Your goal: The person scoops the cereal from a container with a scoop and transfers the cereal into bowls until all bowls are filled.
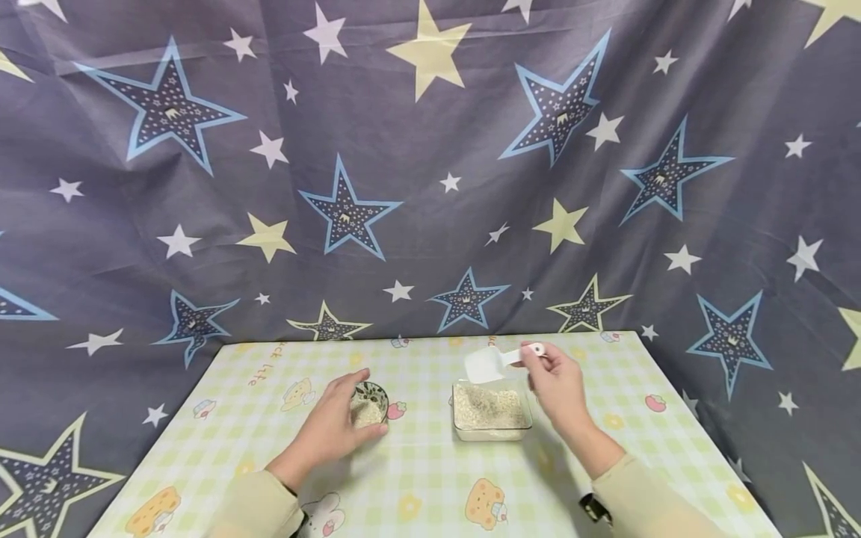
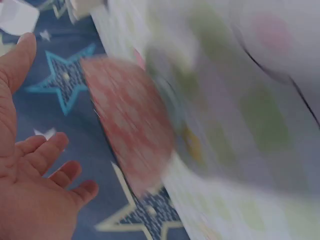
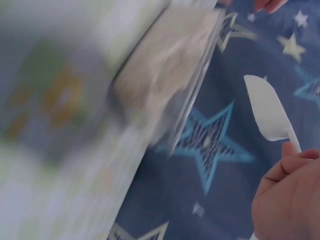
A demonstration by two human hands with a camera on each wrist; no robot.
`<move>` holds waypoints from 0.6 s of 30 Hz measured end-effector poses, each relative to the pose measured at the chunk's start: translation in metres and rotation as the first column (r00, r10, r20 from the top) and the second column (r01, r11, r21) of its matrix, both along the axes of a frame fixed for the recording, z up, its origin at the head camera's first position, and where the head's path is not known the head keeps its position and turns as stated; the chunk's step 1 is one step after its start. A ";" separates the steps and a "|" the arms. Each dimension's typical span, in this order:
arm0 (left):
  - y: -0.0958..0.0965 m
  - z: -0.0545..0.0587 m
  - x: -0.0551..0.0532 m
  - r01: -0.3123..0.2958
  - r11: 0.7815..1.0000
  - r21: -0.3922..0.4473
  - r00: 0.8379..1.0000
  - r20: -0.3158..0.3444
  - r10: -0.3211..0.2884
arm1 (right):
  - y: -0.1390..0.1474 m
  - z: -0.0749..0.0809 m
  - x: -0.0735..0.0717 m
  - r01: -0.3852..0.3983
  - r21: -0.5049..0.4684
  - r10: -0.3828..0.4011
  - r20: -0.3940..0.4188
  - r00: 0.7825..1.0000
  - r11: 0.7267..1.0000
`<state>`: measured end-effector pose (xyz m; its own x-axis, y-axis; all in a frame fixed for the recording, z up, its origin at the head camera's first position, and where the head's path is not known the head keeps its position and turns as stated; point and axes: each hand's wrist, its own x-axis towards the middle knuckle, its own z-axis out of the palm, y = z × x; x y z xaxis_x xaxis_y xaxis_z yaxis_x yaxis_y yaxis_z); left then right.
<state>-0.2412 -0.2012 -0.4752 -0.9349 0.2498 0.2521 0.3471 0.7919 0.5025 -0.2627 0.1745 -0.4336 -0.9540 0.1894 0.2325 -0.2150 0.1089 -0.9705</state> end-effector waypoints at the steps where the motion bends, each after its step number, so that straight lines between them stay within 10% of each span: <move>1: 0.007 0.002 0.000 0.010 1.000 0.006 1.000 0.005 -0.010 | 0.009 -0.001 0.000 0.017 0.000 -0.017 0.012 1.000 1.000; 9: 0.067 0.004 -0.003 0.098 0.993 0.071 0.994 0.044 -0.101 | 0.045 -0.014 0.004 0.053 0.164 -0.061 0.044 0.997 0.985; 18: 0.114 -0.014 -0.017 0.154 0.987 0.045 0.978 0.132 -0.159 | 0.038 -0.029 0.009 0.096 0.471 0.015 -0.226 0.974 0.877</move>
